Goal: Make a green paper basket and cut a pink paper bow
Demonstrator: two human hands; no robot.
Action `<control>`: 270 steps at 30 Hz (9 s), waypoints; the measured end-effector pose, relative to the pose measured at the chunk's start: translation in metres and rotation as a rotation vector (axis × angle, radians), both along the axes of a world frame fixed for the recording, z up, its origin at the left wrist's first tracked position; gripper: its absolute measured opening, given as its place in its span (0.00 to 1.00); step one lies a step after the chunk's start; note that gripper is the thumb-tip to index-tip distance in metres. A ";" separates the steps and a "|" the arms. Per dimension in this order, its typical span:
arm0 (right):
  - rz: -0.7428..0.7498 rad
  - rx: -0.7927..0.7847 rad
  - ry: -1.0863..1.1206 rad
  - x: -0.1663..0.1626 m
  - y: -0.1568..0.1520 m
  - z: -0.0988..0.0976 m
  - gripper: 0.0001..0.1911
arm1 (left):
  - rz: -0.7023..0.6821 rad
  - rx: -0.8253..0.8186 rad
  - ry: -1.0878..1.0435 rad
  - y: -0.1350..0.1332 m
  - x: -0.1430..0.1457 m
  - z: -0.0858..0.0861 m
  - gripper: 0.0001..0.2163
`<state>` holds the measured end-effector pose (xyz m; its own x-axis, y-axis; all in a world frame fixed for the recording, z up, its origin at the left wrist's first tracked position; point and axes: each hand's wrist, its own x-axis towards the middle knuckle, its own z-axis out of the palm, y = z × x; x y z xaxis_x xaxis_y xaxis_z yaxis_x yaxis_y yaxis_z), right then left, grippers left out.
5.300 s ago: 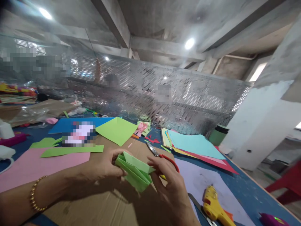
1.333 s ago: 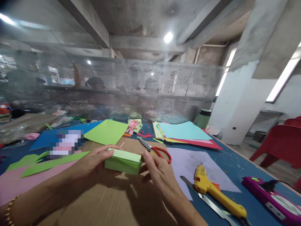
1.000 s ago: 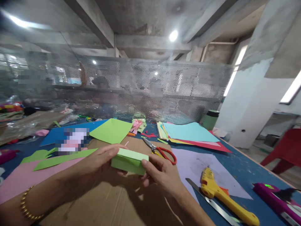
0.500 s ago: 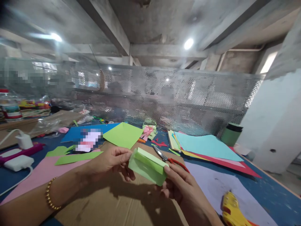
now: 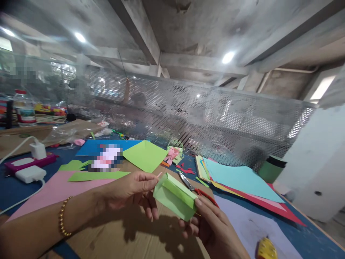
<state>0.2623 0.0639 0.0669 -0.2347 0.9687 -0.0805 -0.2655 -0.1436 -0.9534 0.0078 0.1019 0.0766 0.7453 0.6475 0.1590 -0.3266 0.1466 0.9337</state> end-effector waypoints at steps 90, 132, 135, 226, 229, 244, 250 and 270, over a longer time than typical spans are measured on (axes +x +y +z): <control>-0.079 -0.050 -0.019 0.005 -0.006 0.006 0.19 | 0.053 0.020 0.003 -0.006 -0.002 0.008 0.18; 0.125 0.289 0.075 -0.034 -0.024 0.002 0.20 | 0.286 -0.024 0.057 -0.007 0.003 -0.008 0.18; 0.089 0.306 0.035 -0.035 -0.025 0.003 0.21 | 0.299 -0.033 0.058 -0.007 0.002 -0.008 0.17; -0.318 1.335 -1.208 -0.005 -0.007 -0.006 0.12 | 0.228 0.228 0.364 0.002 -0.013 -0.005 0.33; -0.359 1.246 -1.155 -0.009 -0.010 -0.003 0.10 | 0.243 0.300 0.400 0.006 -0.012 -0.007 0.33; -0.291 1.133 -1.065 -0.008 -0.004 -0.009 0.16 | 0.230 0.482 0.487 0.006 -0.017 -0.003 0.40; -0.183 0.839 -1.033 -0.015 -0.009 0.000 0.13 | 0.253 0.574 0.501 0.004 -0.015 0.001 0.42; -0.073 0.795 -1.138 -0.021 0.007 -0.028 0.15 | 0.230 0.865 0.939 -0.083 -0.106 0.016 0.22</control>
<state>0.2409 0.0711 0.0394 -0.3604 0.8514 0.3811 0.7199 0.5137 -0.4668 -0.0981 0.0193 0.0931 0.6856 0.7248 0.0679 0.5633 -0.5872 0.5812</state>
